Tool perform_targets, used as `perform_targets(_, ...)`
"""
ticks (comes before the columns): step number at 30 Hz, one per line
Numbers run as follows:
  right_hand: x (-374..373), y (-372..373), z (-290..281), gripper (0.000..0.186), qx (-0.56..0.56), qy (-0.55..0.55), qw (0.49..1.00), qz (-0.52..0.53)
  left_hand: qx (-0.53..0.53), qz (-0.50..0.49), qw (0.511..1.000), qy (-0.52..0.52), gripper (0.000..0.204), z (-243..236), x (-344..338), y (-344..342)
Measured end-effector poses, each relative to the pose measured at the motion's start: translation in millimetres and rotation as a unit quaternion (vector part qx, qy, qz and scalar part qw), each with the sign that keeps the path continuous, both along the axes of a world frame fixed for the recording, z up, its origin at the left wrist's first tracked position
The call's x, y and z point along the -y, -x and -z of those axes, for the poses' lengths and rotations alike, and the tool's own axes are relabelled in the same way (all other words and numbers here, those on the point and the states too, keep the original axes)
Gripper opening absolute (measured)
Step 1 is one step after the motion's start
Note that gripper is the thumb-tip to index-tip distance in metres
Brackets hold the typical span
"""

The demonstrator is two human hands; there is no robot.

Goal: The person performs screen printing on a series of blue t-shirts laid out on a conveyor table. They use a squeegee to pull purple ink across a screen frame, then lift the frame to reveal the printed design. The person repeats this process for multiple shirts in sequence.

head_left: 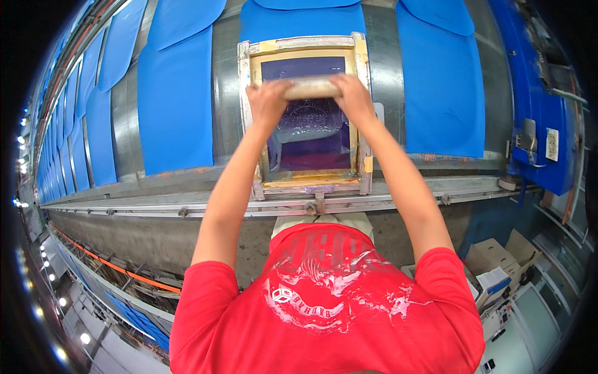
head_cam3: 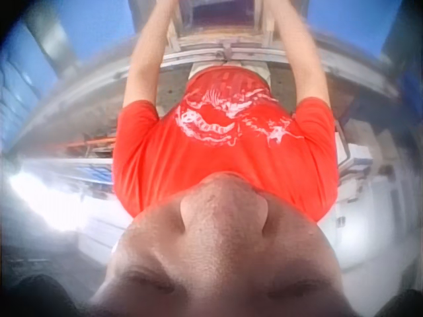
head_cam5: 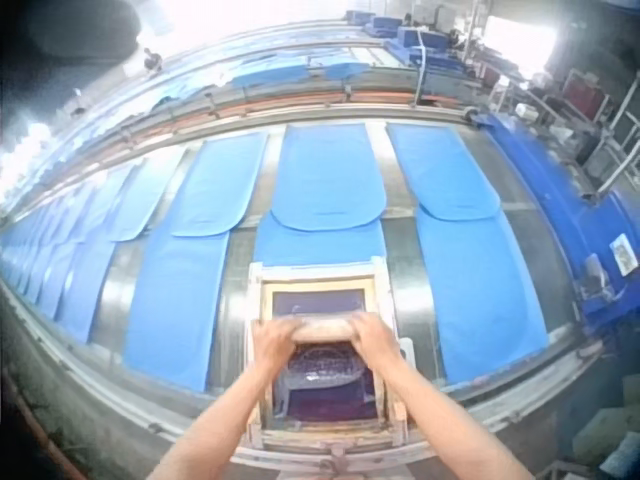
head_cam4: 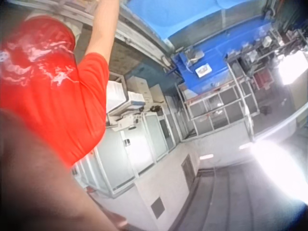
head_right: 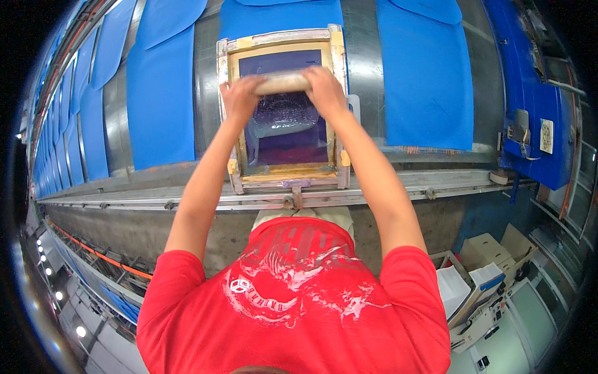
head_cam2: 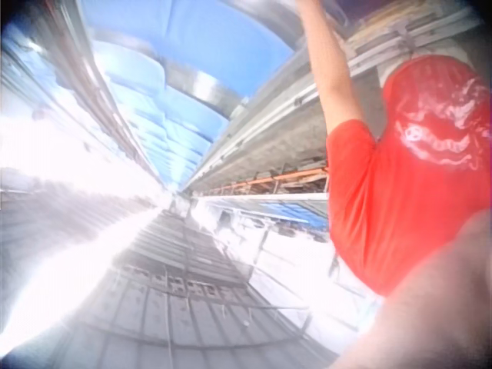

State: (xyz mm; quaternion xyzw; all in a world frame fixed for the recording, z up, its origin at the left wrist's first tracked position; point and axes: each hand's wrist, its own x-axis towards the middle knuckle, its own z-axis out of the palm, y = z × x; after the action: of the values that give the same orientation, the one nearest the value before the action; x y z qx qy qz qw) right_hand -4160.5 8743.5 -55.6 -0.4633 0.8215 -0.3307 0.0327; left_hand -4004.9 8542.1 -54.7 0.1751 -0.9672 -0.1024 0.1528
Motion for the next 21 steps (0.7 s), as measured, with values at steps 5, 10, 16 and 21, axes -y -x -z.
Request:
perform_targets(5,1,3,9,0.045,0.050,-0.041,0.998,0.019,0.053,-0.010,0.998,-0.017,0.045,4,1,17)
perform_targets(10,-77,-92,23,0.051,0.087,-0.055,0.995,0.009,0.032,0.010,0.999,-0.016,0.040,9,-73,-78)
perform_targets(16,-105,-90,-13,0.053,0.213,-0.014,0.977,-0.031,0.039,0.012,0.997,-0.059,0.041,-8,-102,-121)
perform_targets(21,-107,-1,42,0.036,0.174,-0.013,0.943,0.284,0.031,0.030,0.996,-0.079,0.048,-10,-105,-122)
